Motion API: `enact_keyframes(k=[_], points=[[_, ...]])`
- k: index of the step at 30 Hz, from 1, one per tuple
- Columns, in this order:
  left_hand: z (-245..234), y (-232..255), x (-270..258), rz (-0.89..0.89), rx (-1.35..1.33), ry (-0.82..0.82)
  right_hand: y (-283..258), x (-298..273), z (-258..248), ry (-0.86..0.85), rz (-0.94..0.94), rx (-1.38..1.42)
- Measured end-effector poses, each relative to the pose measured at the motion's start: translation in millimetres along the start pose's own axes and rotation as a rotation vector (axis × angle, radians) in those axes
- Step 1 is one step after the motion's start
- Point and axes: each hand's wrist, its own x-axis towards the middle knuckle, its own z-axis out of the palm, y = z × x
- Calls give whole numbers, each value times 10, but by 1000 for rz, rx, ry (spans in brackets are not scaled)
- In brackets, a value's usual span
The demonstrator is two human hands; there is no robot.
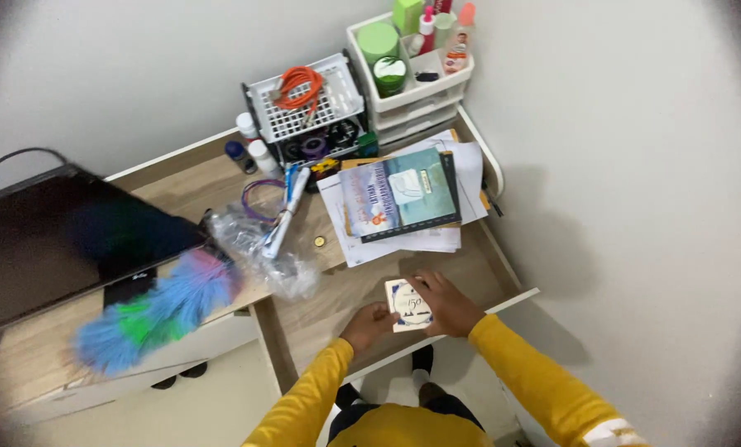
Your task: Organize books and papers inside a desk drawer.
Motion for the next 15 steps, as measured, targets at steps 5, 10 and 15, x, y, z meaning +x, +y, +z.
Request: enact_keyframes(k=[5, 10, 15], points=[[404, 69, 376, -241, -421, -80, 554, -161, 366, 291, 128, 7], [743, -119, 974, -323, -393, 79, 904, -244, 583, 470, 667, 884], [920, -83, 1371, -302, -486, 155, 2001, -104, 1399, 374, 764, 1886]])
